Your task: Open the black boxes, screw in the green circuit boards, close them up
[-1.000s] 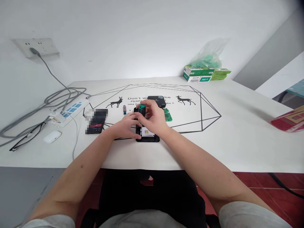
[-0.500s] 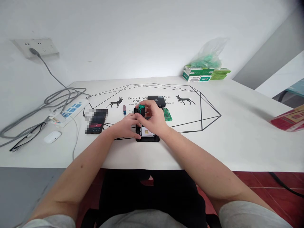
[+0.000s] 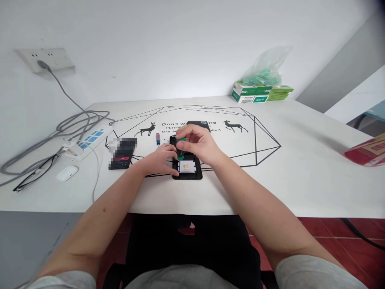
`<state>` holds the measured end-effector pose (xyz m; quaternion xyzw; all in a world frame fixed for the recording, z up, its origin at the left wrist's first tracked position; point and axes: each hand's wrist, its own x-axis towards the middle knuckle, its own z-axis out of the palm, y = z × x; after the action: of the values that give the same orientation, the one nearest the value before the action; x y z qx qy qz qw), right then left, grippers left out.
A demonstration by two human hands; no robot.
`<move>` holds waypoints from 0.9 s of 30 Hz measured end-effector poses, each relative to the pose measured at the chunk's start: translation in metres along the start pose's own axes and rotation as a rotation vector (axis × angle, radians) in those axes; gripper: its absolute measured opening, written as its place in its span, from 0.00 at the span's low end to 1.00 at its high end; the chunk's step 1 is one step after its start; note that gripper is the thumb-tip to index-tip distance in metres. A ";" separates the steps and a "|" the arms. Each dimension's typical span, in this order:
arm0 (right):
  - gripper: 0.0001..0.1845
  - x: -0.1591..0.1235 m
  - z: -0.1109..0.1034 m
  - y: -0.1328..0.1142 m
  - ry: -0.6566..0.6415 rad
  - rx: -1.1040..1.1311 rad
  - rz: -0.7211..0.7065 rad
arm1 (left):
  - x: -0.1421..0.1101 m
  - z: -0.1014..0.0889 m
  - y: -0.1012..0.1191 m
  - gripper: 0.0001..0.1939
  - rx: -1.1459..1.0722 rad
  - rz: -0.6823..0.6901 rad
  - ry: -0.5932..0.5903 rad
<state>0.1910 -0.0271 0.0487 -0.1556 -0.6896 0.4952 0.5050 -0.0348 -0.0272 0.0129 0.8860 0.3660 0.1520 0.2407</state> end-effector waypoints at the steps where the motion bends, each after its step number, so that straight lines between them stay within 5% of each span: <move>1: 0.19 -0.001 -0.001 -0.001 -0.042 0.043 0.030 | 0.000 0.000 0.000 0.22 0.000 0.000 0.002; 7: 0.19 -0.004 -0.003 -0.003 -0.147 0.114 0.136 | 0.000 0.000 0.000 0.23 0.017 -0.027 0.006; 14: 0.20 -0.001 -0.008 -0.003 -0.052 -0.231 -0.095 | 0.001 0.000 0.001 0.25 -0.018 -0.036 -0.003; 17: 0.17 -0.002 -0.005 -0.003 -0.051 -0.151 -0.139 | 0.000 -0.002 0.003 0.27 -0.025 -0.068 -0.024; 21: 0.10 -0.005 0.003 -0.003 -0.015 0.067 -0.026 | 0.000 -0.003 0.004 0.27 -0.030 -0.086 -0.022; 25: 0.24 -0.006 0.008 -0.002 0.010 0.182 0.081 | 0.001 -0.003 0.004 0.25 -0.058 -0.110 -0.029; 27: 0.22 -0.007 0.008 -0.001 -0.014 0.208 0.112 | 0.002 -0.003 0.002 0.25 -0.067 -0.102 -0.029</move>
<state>0.1876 -0.0361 0.0458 -0.1369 -0.6283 0.5927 0.4851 -0.0336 -0.0266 0.0166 0.8597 0.4019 0.1389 0.2830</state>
